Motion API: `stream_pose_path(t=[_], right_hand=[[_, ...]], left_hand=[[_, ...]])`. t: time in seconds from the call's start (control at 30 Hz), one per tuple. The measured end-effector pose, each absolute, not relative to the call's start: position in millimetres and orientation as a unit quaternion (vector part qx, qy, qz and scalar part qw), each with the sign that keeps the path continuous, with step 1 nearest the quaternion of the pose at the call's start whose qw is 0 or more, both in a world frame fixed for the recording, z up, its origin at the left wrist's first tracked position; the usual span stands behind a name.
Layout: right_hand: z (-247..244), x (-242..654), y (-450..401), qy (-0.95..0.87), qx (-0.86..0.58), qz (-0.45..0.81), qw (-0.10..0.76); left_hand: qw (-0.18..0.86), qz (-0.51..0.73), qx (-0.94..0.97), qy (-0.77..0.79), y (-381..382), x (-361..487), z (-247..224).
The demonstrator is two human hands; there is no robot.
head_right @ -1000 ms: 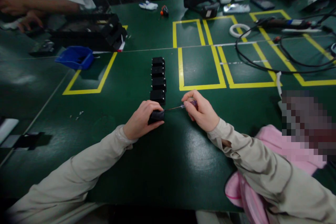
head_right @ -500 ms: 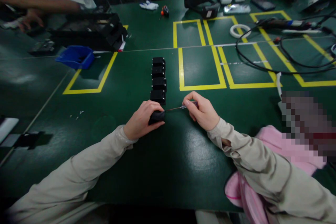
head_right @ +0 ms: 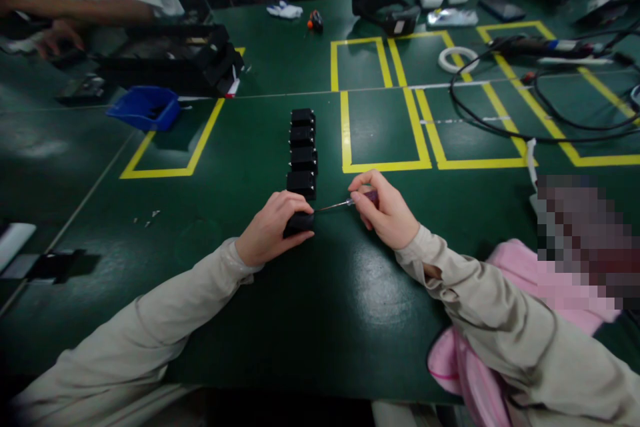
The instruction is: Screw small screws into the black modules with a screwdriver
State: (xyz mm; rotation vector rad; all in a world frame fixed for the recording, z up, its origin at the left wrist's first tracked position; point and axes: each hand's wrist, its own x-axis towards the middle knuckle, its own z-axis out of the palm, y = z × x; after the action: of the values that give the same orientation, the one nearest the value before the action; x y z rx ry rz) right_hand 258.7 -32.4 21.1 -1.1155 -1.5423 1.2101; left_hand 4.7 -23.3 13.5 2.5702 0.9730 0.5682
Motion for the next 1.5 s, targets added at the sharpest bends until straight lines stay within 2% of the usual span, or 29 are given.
stream_pose_path(t=[1.5], right_hand=[[19.1, 261.4, -32.8, -0.621, -0.460, 0.482, 0.413]], left_hand=[[0.164, 0.200, 0.904, 0.339, -23.3, 4.9, 12.9]])
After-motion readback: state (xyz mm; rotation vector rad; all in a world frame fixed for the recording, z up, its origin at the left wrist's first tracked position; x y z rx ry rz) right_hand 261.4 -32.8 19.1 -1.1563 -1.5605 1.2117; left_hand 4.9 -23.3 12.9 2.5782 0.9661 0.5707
